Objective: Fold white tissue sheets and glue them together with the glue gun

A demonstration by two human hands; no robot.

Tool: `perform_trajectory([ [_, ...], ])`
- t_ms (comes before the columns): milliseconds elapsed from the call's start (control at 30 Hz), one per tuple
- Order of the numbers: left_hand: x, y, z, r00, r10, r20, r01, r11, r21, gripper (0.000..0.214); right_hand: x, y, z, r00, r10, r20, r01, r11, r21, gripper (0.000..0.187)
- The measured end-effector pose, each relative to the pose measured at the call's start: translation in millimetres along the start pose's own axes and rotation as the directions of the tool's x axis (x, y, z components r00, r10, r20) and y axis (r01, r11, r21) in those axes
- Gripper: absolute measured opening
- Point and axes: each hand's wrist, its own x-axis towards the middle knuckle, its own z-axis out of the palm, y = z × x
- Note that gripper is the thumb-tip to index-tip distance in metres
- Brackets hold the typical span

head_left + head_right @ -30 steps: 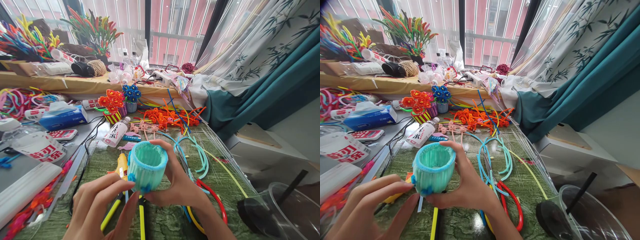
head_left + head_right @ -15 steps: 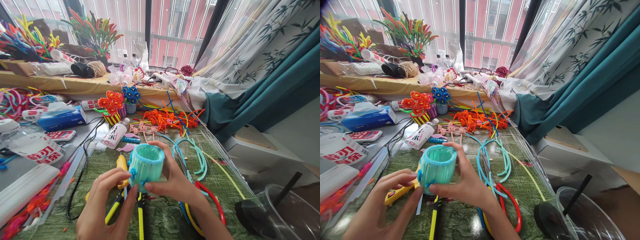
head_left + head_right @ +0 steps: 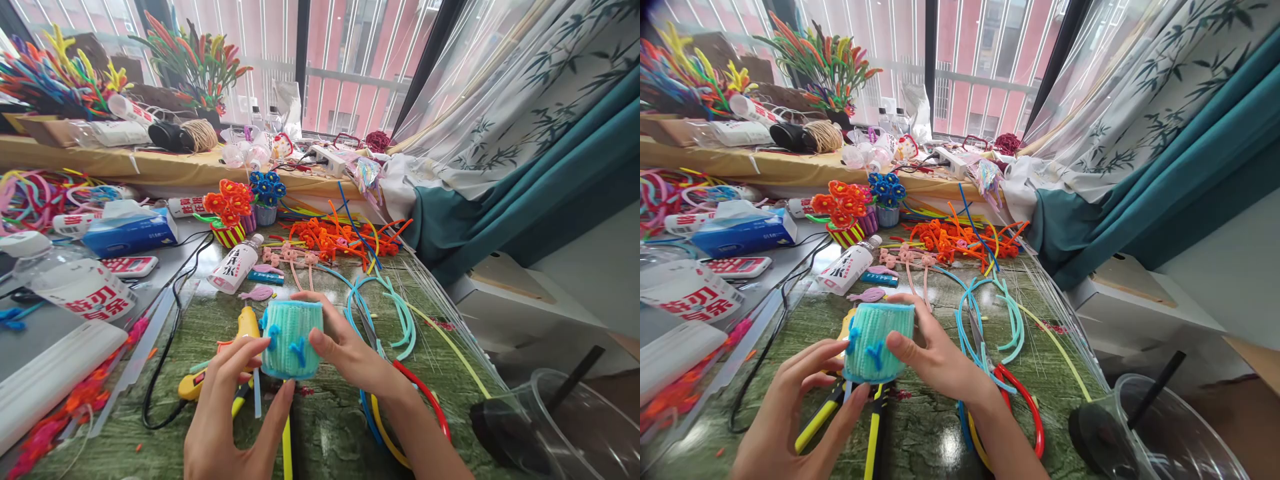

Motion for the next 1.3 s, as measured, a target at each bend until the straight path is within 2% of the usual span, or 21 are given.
perform_trajectory([
  [167,-3,1,1.4,0.999,0.03,-0.032,-0.029,0.999,0.021,0.038,0,1,-2,0.999,0.022,0.037,-0.023,1.0,0.019,0.064],
  [333,-8,-1,3.3,0.994,0.102,-0.035,-0.099,0.992,0.084,0.037,2,6,-4,0.995,0.049,0.092,-0.056,0.995,0.079,0.094],
  [633,-10,1,6.3,0.959,0.278,-0.054,-0.27,0.954,0.127,0.045,0,2,-6,0.997,0.005,0.083,-0.001,0.999,-0.043,0.096],
  [833,-14,-6,5.7,0.943,0.325,-0.065,-0.312,0.937,0.16,0.042,0,0,-7,0.993,-0.088,0.082,0.096,0.99,-0.102,0.113],
  [1100,-21,-16,6.5,0.97,0.212,-0.12,-0.211,0.977,0.017,0.037,0,-5,-1,0.992,-0.109,0.061,0.12,0.968,-0.221,0.117],
  [1300,-22,-12,2.9,0.983,0.149,-0.112,-0.151,0.988,-0.01,0.04,-1,2,-2,0.996,-0.048,0.076,0.06,0.985,-0.163,0.106],
])
